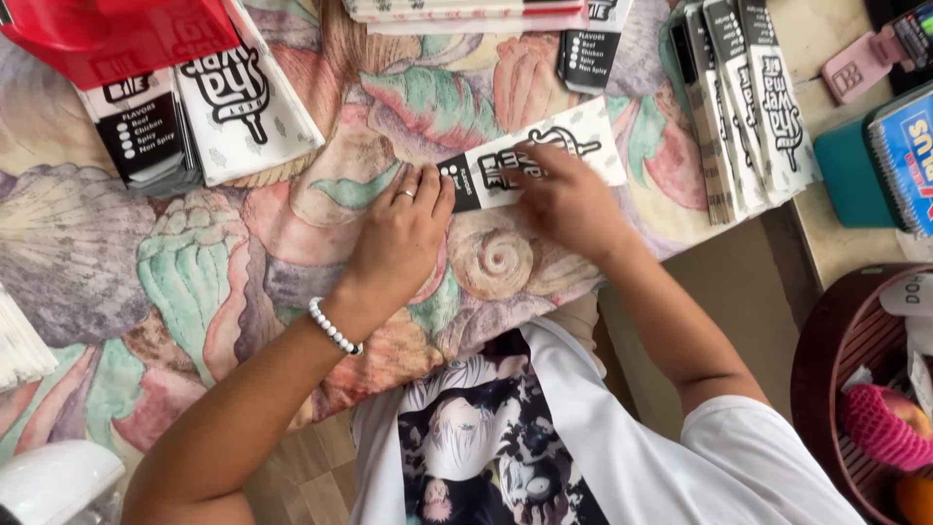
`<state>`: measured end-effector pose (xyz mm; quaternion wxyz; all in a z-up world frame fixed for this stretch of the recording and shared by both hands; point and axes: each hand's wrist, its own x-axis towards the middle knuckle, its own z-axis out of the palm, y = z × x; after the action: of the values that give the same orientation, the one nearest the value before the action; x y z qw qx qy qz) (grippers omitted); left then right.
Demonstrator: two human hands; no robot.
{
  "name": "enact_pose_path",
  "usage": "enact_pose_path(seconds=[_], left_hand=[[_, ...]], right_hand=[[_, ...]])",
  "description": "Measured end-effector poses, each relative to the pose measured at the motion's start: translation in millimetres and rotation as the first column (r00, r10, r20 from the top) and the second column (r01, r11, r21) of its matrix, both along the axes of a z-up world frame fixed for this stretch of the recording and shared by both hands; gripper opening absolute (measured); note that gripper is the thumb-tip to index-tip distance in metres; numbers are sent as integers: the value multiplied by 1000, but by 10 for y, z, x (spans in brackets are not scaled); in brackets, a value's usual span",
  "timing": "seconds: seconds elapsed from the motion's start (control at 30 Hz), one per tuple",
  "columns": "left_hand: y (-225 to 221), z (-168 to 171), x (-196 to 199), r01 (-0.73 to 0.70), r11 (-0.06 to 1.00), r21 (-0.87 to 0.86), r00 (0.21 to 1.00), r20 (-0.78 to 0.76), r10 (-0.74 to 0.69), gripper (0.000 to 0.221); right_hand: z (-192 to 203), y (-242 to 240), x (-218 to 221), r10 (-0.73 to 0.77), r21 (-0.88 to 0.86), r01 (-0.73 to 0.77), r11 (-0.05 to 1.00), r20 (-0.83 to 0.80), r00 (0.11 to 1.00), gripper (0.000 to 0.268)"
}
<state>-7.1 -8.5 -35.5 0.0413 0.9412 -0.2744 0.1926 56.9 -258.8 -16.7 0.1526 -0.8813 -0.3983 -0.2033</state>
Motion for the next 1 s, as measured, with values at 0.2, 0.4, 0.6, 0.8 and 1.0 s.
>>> enact_pose_path(seconds=[0.2, 0.4, 0.6, 0.8, 1.0], left_hand=[[-45, 356, -135, -13, 999, -49, 971, -240, 1, 47], [1, 439, -194, 17, 999, -47, 934, -355, -32, 51], [-1, 492, -186, 29, 998, -63, 910, -412, -53, 51], [-13, 465, -177, 30, 998, -58, 905, -422, -52, 51], [-51, 503, -145, 10, 997, -78, 900, -435, -43, 48]], right_hand=[[259, 109, -336, 208, -66, -208, 976, -14, 978, 20], [24, -687, -188, 171, -38, -170, 985, 15, 985, 17], [-101, -1205, -94, -41, -76, 53, 996, 149, 988, 17], [56, -552, -11, -97, -67, 102, 993, 66, 993, 29], [514, 492, -170, 39, -32, -48, 998, -244, 969, 40]])
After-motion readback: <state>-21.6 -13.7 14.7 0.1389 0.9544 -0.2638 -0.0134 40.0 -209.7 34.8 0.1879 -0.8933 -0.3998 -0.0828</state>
